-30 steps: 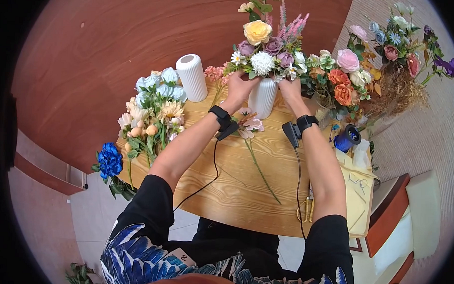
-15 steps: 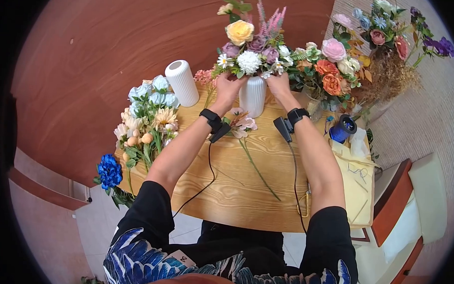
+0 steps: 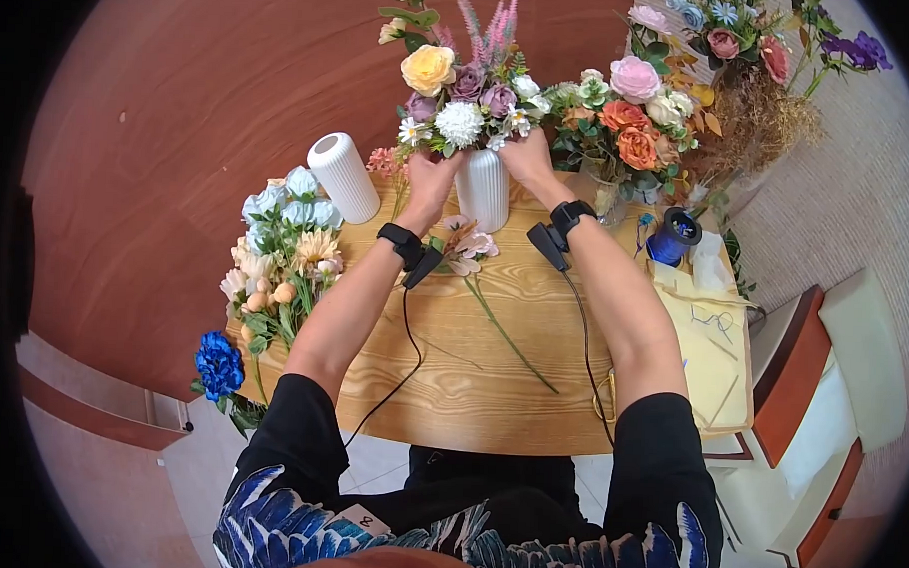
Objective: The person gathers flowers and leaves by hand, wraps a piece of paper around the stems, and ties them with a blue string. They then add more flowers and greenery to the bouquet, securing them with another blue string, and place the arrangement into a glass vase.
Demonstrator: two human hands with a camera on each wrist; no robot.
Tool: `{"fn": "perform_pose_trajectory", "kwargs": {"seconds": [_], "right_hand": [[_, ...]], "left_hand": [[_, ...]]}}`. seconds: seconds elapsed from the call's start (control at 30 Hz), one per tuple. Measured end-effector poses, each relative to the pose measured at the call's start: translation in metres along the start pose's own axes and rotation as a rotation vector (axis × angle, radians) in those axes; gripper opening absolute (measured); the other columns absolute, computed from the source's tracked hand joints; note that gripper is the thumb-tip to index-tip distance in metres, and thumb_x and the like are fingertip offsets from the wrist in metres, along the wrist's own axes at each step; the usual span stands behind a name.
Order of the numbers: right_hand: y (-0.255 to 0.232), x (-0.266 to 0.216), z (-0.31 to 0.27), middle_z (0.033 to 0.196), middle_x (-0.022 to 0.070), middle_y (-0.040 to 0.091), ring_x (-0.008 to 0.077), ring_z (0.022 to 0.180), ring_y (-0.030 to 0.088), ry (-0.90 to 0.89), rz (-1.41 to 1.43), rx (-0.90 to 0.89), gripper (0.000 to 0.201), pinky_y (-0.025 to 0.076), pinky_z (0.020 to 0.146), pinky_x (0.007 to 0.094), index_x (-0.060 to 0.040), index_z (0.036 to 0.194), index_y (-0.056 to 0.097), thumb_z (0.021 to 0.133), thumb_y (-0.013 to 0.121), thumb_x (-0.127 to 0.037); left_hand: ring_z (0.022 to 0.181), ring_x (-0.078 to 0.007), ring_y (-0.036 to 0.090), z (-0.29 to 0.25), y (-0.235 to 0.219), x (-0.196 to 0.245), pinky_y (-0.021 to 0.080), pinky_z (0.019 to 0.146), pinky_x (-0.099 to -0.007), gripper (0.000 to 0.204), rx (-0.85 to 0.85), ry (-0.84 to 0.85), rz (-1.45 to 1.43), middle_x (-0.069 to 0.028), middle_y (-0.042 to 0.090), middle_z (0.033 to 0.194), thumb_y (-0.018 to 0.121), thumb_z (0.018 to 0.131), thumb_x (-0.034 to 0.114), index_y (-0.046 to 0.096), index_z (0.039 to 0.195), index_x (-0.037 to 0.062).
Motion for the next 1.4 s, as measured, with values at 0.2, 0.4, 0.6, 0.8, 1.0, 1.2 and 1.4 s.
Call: {"fn": "perform_pose_trajectory", "kwargs": {"seconds": [0.2,0.4,0.6,0.8,1.0,1.2,1.4], "right_hand": [[0.005,-0.016,0.015,0.109,0.0154,0.068,0.0237,0.101,0.063,-0.043,-0.17,-0.133,0.039,0.048,0.091,0.0365,0.0031,0.113,0.063,0.076,0.069,-0.009],[0.002,0.033,0.03,0.109,0.0135,0.068,0.0223,0.099,0.064,0.223,-0.105,-0.09,0.046,0.048,0.089,0.0336,0.0024,0.114,0.064,0.072,0.074,-0.015],[0.002,0.013,0.02,0.105,0.0122,0.069,0.0202,0.094,0.064,0.126,-0.121,-0.066,0.04,0.049,0.083,0.0331,0.0019,0.11,0.066,0.072,0.071,-0.009],[0.001,0.012,0.019,0.101,0.0126,0.069,0.0209,0.09,0.065,0.263,-0.097,-0.081,0.033,0.05,0.079,0.0345,0.0028,0.105,0.067,0.073,0.067,-0.006],[0.005,0.013,0.029,0.097,0.0126,0.069,0.0217,0.087,0.064,0.112,-0.215,-0.077,0.029,0.05,0.077,0.0348,0.0031,0.101,0.067,0.074,0.064,-0.005],[0.009,0.015,0.028,0.095,0.0125,0.067,0.0215,0.085,0.063,0.209,-0.014,-0.102,0.029,0.049,0.074,0.0346,0.005,0.103,0.064,0.076,0.064,-0.006],[0.007,0.025,0.023,0.104,0.0072,0.067,0.0145,0.092,0.059,0.269,-0.043,-0.097,0.033,0.047,0.082,0.0309,0.0012,0.11,0.065,0.082,0.07,-0.015]], "left_hand": [[0.085,-0.0119,0.063,-0.003,0.002,0.001,0.05,0.077,-0.028,0.028,0.009,-0.025,0.05,-0.0052,0.07,0.097,0.075,0.08,0.008,0.066,0.104,-0.0037],[0.085,-0.0108,0.062,-0.003,0.004,0.01,0.049,0.075,-0.0275,0.028,0.005,0.082,-0.032,-0.0059,0.07,0.098,0.074,0.081,0.007,0.066,0.104,-0.0049],[0.084,-0.0107,0.062,-0.004,0.002,0.005,0.049,0.075,-0.0275,0.021,0.017,0.034,0.03,-0.0061,0.071,0.095,0.072,0.082,0.006,0.068,0.099,-0.0055],[0.062,-0.0064,0.052,0.001,-0.005,-0.02,0.041,0.054,-0.0265,0.022,-0.012,-0.14,0.259,0.0009,0.063,0.071,0.075,0.081,0.016,0.068,0.087,-0.0044],[0.057,-0.0058,0.048,0.001,0.004,-0.012,0.036,0.049,-0.027,0.026,0.017,0.002,0.087,0.0024,0.059,0.065,0.076,0.082,0.021,0.067,0.083,-0.0032],[0.066,-0.0073,0.053,0.001,-0.006,-0.01,0.043,0.057,-0.0273,0.025,0.074,0.051,0.081,-0.0003,0.065,0.076,0.076,0.083,0.019,0.068,0.09,-0.0032],[0.071,-0.0084,0.056,-0.002,0.003,-0.007,0.045,0.063,-0.0282,0.025,0.002,-0.087,0.128,-0.0019,0.067,0.082,0.075,0.082,0.017,0.068,0.094,-0.0042]]}}
Point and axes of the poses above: each hand's wrist, its own z-axis towards the middle knuckle, its own y-axis out of the palm, x = y × z, the point moved 8 cm from there along z, towards the middle knuckle
